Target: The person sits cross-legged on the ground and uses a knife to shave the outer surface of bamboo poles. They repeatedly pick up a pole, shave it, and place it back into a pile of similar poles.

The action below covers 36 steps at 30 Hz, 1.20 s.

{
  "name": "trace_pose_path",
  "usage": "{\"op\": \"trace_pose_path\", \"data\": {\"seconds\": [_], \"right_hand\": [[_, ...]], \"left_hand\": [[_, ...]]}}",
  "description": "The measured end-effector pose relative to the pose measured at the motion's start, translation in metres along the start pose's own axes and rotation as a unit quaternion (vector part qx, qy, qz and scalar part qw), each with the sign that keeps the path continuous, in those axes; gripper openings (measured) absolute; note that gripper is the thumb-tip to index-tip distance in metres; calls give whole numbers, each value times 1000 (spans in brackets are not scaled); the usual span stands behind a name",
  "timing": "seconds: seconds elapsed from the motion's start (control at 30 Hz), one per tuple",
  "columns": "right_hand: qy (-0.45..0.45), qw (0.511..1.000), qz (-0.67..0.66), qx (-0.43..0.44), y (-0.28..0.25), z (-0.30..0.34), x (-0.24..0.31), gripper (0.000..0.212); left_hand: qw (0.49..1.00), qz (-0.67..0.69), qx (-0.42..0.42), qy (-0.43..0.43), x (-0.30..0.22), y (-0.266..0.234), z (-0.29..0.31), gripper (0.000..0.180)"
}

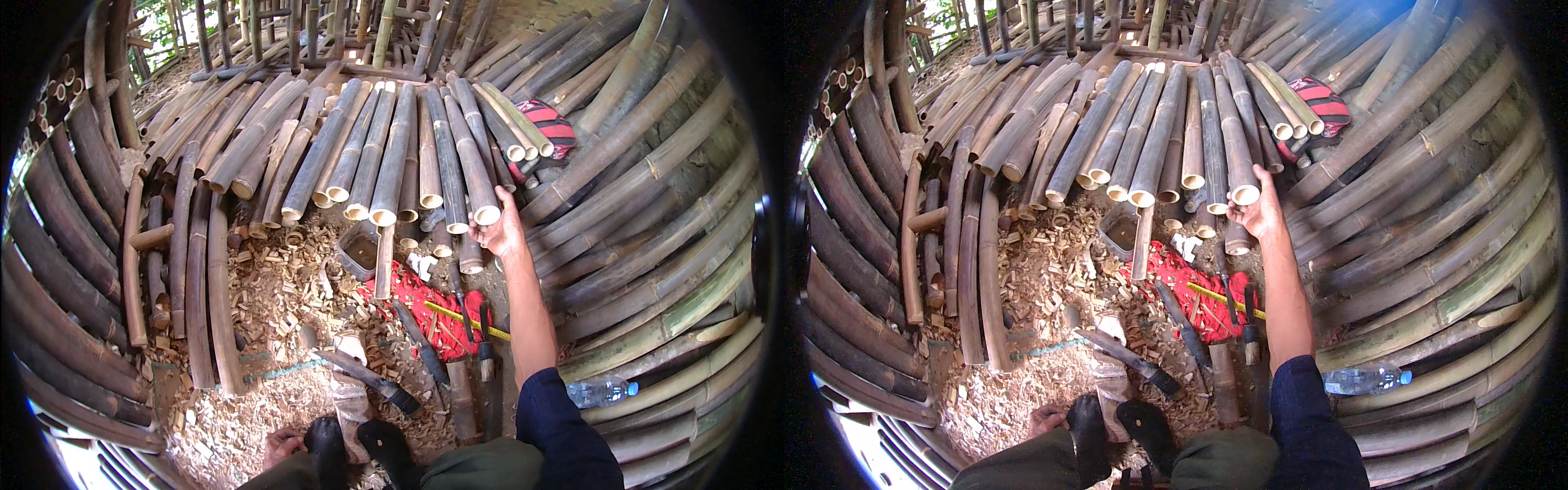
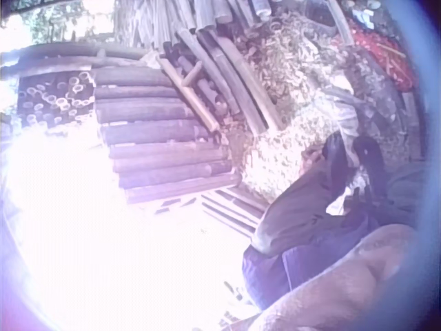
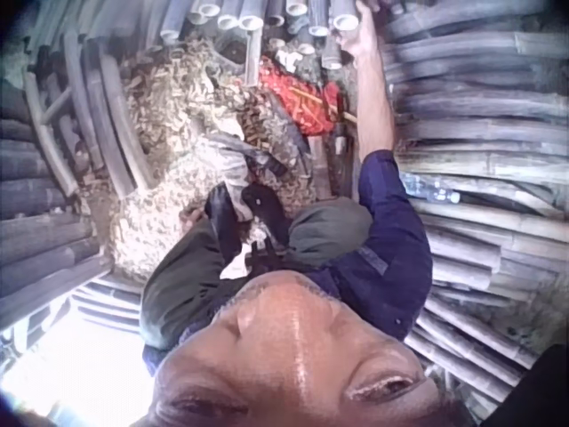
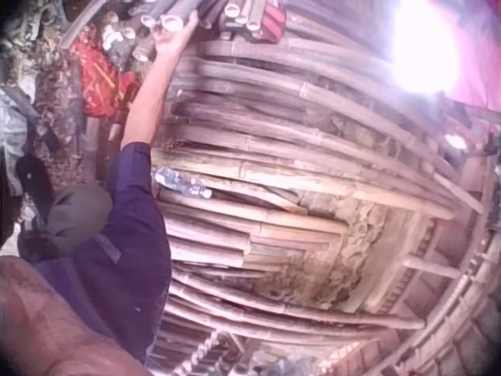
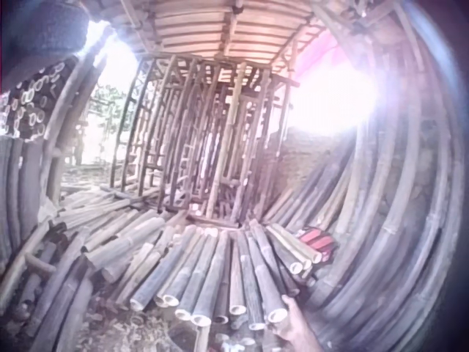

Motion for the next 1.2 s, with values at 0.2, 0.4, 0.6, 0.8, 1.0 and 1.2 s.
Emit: {"op": "trace_pose_path", "data": {"seconds": [0.2, 0.4, 0.6, 0.8, 1.0, 1.2], "right_hand": [[9, 987, 133, -93, -9, -2, 4, 47], [-4, 977, 194, -90, -23, -25, -7, 39], [-6, 999, -33, -14, -3, -21, -14, 46], [-20, 999, -30, -18, -8, -16, -8, 46], [-93, 991, 47, -82, -18, 20, -13, 28], [-148, 982, 104, -50, -49, 116, -40, 41]], "left_hand": [[1000, -5, 12, 5, -3, 1, -1, 23], [1000, 18, 21, 2, -8, 7, 0, 22], [999, 39, 26, -1, -3, 4, 0, 23], [999, 33, 32, -9, 0, 3, -2, 24], [999, 36, 35, -17, 5, -1, -3, 26], [998, -20, 59, -25, -18, 25, 3, 27]]}}
Point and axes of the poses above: each hand's wrist, its own z-axis away from the middle knuckle, its own y-axis out of the palm, x = y × z, the point moved 10 cm from there along -z, towards the middle knuckle, and after that the axes turned 15 degrees about z, right-handed, at the moved point
